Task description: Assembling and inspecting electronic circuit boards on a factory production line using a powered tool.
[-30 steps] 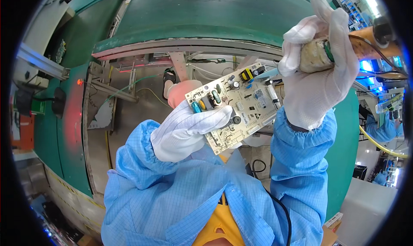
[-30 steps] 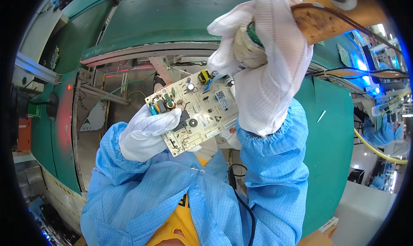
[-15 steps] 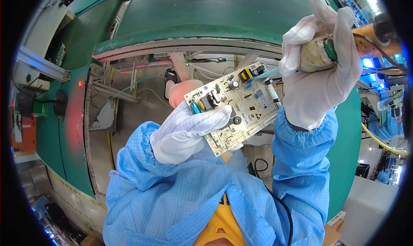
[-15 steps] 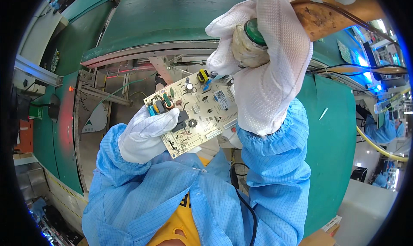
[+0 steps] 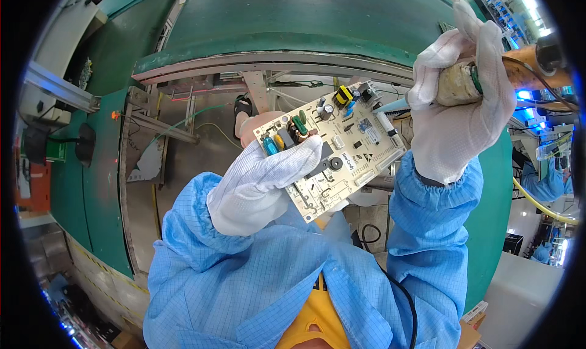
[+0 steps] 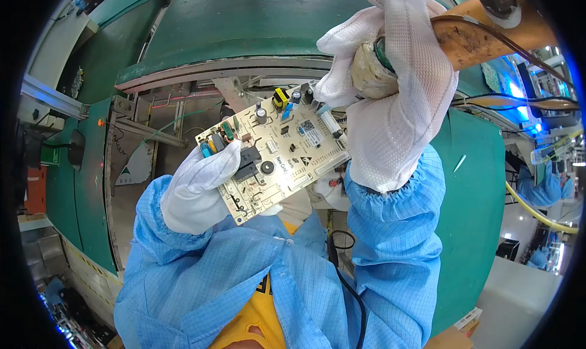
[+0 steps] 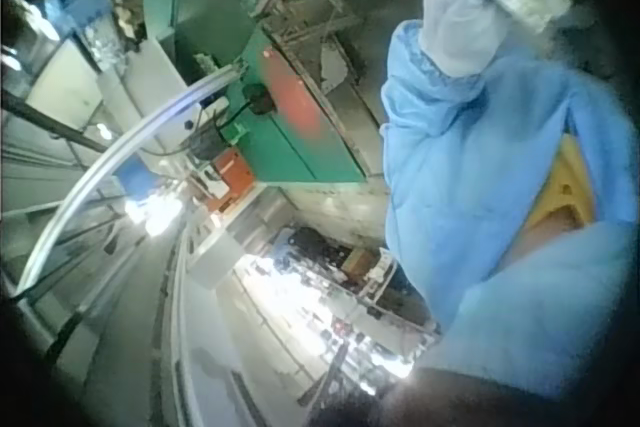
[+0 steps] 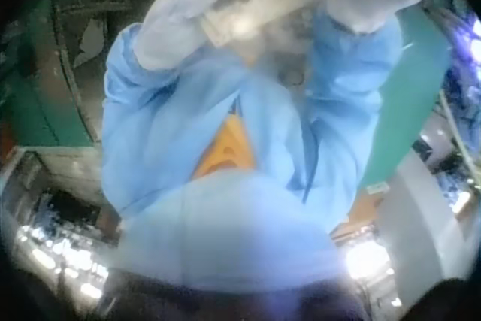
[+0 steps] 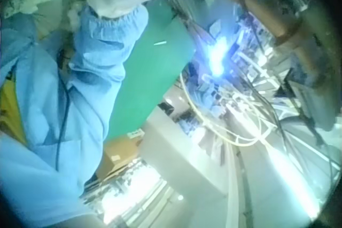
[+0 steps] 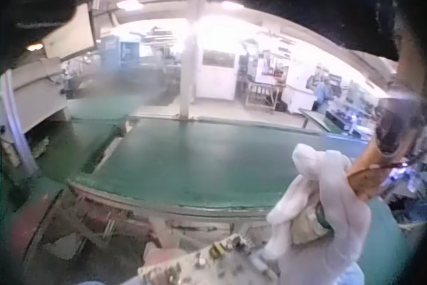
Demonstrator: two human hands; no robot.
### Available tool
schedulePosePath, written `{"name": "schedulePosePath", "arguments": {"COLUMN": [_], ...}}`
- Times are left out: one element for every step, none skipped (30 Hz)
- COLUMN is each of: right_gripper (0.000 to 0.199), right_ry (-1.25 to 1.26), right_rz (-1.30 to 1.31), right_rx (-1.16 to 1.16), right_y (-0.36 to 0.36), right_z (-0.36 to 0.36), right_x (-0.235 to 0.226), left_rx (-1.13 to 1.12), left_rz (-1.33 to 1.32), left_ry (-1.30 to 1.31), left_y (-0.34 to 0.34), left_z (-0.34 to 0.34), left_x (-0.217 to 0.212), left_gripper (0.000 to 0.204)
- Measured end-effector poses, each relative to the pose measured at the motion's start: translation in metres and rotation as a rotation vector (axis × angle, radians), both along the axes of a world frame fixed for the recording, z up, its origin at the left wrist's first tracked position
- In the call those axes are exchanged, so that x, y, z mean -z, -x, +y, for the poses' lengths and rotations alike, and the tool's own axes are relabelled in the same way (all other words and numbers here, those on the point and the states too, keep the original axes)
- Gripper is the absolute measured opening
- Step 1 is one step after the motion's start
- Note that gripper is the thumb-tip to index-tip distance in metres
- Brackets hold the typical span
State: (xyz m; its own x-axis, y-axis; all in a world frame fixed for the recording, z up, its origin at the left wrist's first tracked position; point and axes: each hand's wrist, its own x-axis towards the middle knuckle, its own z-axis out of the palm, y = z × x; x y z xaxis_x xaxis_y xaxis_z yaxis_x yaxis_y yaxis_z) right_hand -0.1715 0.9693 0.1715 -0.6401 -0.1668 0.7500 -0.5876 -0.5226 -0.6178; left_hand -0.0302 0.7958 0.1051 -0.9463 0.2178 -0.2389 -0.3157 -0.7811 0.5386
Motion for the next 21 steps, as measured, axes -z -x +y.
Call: {"name": "schedulePosePath", "arguments": {"right_gripper": [0.056,0.057,0.057,0.057,0.057,0.056,0.056,0.056,0.055,0.055,0.055,0.054,0.054,0.054,0.053,0.053,0.052,0.052,0.052,0.051,0.051], "right_ry": [-0.002,-0.005,-0.007,-0.006,-0.034,-0.062,-0.089,-0.117,-0.145,-0.144,-0.135,-0.125,-0.115,-0.106,-0.097,-0.088,-0.079,-0.07,-0.06,-0.051,-0.041], "right_rz": [0.011,0.021,0.032,0.032,0.06,0.089,0.117,0.145,0.173,0.173,0.145,0.116,0.087,0.061,0.034,0.006,-0.021,-0.048,-0.078,-0.107,-0.136], "right_rx": [0.0,-0.001,-0.001,-0.001,0.013,0.027,0.041,0.055,0.069,0.069,0.062,0.054,0.047,0.038,0.029,0.02,0.011,0.002,-0.007,-0.017,-0.028], "right_y": [0.001,0.001,0.001,0.001,0.0,-0.001,-0.002,-0.003,-0.004,-0.005,-0.007,-0.009,-0.011,-0.015,-0.018,-0.021,-0.025,-0.028,-0.03,-0.032,-0.034], "right_z": [0.0,0.0,0.0,0.0,0.0,-0.001,-0.001,-0.001,-0.001,-0.001,0.0,0.001,0.002,0.002,0.003,0.003,0.004,0.004,0.005,0.006,0.006], "right_x": [0.001,0.002,0.002,0.002,0.001,-0.001,-0.003,-0.004,-0.006,-0.008,-0.009,-0.011,-0.012,-0.013,-0.015,-0.016,-0.017,-0.018,-0.018,-0.019,-0.019], "left_rx": [0.003,0.006,0.006,-0.001,-0.009,-0.009,0.001,0.01,0.01,0.014,0.017,0.017,0.021,0.024,0.023,0.021,0.02,0.018,0.02,0.022,0.019], "left_rz": [0.01,0.019,0.019,0.016,0.013,0.013,0.021,0.028,0.028,0.026,0.023,0.022,0.009,-0.001,-0.001,0.013,0.026,0.026,0.023,0.021,0.019], "left_ry": [-0.004,-0.008,-0.008,-0.014,-0.02,-0.02,0.006,0.031,0.031,0.021,0.012,0.012,0.049,0.085,0.084,0.061,0.038,0.037,0.029,0.021,0.021], "left_y": [0.0,-0.001,-0.001,-0.002,-0.002,-0.002,-0.002,-0.001,-0.001,0.0,0.001,0.001,0.001,0.002,0.002,0.003,0.003,0.003,0.004,0.004,0.003], "left_z": [0.001,0.002,0.002,0.002,0.002,0.002,0.003,0.003,0.002,0.001,0.001,0.001,0.001,0.002,0.0,-0.002,-0.004,-0.005,-0.005,-0.006,-0.007], "left_x": [-0.004,-0.007,-0.005,-0.003,-0.002,-0.004,-0.009,-0.011,-0.007,-0.004,-0.004,-0.003,-0.008,-0.012,-0.009,-0.005,-0.002,-0.002,-0.002,-0.001,0.0], "left_gripper": [0.046,0.046,0.046,0.047,0.047,0.047,0.047,0.046,0.046,0.046,0.046,0.046,0.046,0.046,0.046,0.046,0.047,0.047,0.048,0.049,0.049]}}
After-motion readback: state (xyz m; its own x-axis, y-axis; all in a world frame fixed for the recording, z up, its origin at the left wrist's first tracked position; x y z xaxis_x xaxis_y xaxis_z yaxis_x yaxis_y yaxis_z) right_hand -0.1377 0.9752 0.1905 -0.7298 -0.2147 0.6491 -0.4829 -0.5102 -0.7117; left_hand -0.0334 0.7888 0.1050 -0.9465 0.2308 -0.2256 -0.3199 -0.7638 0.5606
